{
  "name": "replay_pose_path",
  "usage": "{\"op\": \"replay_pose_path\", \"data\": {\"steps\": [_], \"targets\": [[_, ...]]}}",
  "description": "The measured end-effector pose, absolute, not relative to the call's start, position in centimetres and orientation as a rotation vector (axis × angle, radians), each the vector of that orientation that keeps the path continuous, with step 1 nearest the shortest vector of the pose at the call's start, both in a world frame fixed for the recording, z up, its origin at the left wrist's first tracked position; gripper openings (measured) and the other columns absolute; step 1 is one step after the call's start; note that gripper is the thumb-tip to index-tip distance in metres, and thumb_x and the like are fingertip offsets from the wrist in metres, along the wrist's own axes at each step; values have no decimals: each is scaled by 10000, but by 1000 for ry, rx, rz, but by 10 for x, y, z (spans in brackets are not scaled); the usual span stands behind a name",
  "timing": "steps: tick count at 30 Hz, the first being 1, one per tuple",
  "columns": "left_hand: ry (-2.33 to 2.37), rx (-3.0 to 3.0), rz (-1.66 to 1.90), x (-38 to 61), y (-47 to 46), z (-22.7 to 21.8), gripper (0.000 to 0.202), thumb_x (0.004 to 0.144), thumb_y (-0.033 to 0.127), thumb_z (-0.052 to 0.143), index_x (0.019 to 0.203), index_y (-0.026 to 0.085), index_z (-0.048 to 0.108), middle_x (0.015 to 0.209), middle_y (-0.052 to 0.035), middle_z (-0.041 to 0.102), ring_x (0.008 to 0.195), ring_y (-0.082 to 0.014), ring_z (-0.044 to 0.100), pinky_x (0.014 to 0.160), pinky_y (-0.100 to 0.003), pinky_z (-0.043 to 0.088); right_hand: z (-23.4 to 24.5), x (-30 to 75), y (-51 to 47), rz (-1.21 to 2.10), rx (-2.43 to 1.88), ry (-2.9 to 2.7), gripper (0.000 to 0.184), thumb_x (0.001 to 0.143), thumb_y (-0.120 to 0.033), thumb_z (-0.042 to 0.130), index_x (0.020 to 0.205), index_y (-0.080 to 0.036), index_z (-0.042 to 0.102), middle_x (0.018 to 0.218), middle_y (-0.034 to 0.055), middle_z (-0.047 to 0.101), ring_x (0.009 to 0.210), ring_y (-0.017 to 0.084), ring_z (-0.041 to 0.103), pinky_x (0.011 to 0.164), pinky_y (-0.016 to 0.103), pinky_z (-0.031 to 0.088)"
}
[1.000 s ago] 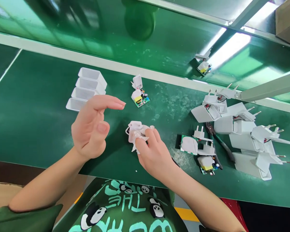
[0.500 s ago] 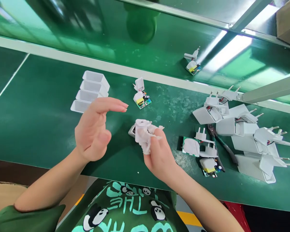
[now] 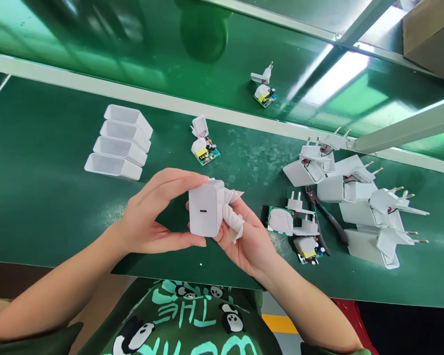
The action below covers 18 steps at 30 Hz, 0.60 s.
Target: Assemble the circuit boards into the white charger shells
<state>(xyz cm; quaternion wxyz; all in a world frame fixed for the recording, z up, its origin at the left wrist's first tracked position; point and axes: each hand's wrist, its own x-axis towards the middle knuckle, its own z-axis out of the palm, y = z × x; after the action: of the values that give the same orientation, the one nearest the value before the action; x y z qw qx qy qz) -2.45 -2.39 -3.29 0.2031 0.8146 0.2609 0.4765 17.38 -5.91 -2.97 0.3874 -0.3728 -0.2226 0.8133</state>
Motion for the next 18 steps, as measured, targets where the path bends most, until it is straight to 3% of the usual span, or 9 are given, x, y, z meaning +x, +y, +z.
{"op": "replay_pose_path", "data": {"steps": [5, 9, 12, 14, 16, 18], "targets": [[761, 2273, 1314, -25, -24, -33, 766, 802, 503, 806, 1432, 209, 484, 1241, -133, 697, 1125, -272, 672, 956, -385, 567, -30, 173, -59, 2097, -888, -536, 171, 889, -329, 689, 1050, -291, 646, 860, -18, 734, 728, 134, 730, 698, 251, 626], [743, 2273, 1307, -26, -24, -33, 734, 806, 465, 808, 1414, 207, 487, 1251, -139, 693, 1142, -277, 666, 958, -391, 562, -35, 178, -61, 1957, -1029, -774, 246, 923, -430, 643, 1116, -286, 593, 897, 9, 724, 720, 160, 717, 659, 298, 629], [771, 2192, 1290, -27, -26, -33, 664, 753, 470, 849, 1284, 218, 541, 1182, -124, 702, 1097, -279, 679, 919, -396, 563, -41, 185, -65, 1429, -1175, -1264, 250, 940, -347, 631, 1166, -296, 539, 983, 27, 711, 785, 176, 713, 694, 334, 630], [826, 2103, 1279, -27, -28, -33, 676, 692, 494, 889, 1209, 230, 543, 1139, -109, 692, 1062, -275, 685, 894, -395, 564, -45, 190, -67, 975, -1143, -1609, 346, 902, -192, 642, 1208, -300, 523, 1082, 49, 706, 943, 206, 721, 851, 398, 623], [884, 2067, 1231, -26, -31, -34, 784, 645, 514, 916, 1254, 233, 510, 1179, -115, 671, 1066, -277, 683, 901, -400, 561, -46, 193, -66, 670, -1071, -1864, 463, 846, -97, 642, 1248, -295, 524, 1139, 75, 709, 1050, 242, 708, 980, 470, 578], [918, 2100, 1149, -24, -32, -34, 862, 669, 514, 905, 1350, 227, 461, 1238, -127, 659, 1066, -271, 681, 914, -400, 552, -45, 194, -65, 575, -1036, -2026, 522, 821, -71, 642, 1284, -282, 525, 1132, 86, 722, 1038, 251, 709, 967, 467, 585]]}}
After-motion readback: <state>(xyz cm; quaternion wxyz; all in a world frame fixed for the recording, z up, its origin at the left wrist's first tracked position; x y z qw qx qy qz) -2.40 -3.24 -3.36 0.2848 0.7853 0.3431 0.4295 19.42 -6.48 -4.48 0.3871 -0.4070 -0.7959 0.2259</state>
